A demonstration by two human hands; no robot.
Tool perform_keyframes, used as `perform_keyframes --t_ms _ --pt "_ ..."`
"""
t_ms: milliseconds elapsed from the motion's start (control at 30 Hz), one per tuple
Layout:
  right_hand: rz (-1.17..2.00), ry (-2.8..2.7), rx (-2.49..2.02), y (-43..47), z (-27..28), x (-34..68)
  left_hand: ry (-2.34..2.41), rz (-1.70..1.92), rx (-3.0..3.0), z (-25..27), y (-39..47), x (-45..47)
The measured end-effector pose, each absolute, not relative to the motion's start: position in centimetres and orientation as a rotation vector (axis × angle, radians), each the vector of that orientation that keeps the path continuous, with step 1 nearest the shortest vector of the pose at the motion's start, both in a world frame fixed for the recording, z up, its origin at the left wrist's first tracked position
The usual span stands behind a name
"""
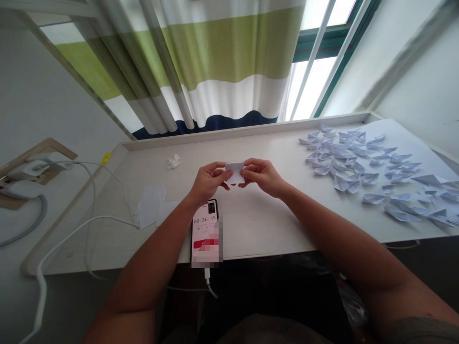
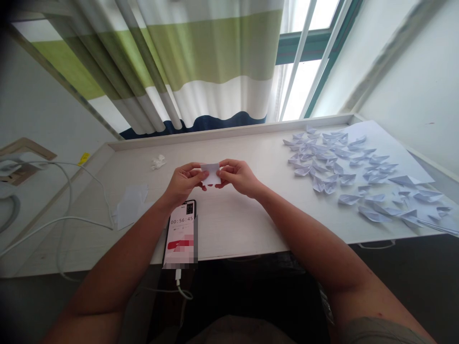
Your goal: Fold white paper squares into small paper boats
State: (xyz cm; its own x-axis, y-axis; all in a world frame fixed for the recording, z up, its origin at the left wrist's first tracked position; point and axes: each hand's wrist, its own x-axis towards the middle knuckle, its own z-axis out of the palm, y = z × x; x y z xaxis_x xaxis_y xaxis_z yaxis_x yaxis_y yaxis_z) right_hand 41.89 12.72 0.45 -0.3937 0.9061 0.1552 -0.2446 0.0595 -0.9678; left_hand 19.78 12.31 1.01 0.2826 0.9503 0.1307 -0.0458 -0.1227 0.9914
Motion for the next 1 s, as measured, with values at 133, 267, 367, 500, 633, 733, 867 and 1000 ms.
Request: perform_keyframes --t_ms 133,267,367,500,633,733,867,1000 --pt "1.544 -1.366 -0.682 12.63 0.60 41.94 0.811 1.090 1.315 1.92 11.91 19.78" --pt "1.579 -1.312 -0.733 12.58 0.83 41.93 0.832 1.079 1.335 2.00 11.80 19.90" --pt "1.584 -1.308 -0.752 12.60 0.79 41.88 0.887 1.086 1.395 1.69 11.83 20.07" --pt "1.543 -1.373 -0.748 12.70 0.48 41.85 0.890 1.097 1.449 1.52 11.85 20.06" --pt "1.529 -1.404 -0.737 12.83 0.23 41.86 0.899 1.076 1.495 1.54 11.89 19.85" --pt "1.536 -1.416 -0.741 12.90 0.15 41.86 0.902 1.056 1.506 1.55 11.89 19.79" --pt "1.541 -1.416 -0.753 12.90 0.14 41.81 0.902 1.059 1.521 1.51 11.90 19.84" --pt "1.526 -1.480 -0.779 12.88 0.26 41.93 0.882 1.032 1.557 1.27 11.95 19.83"
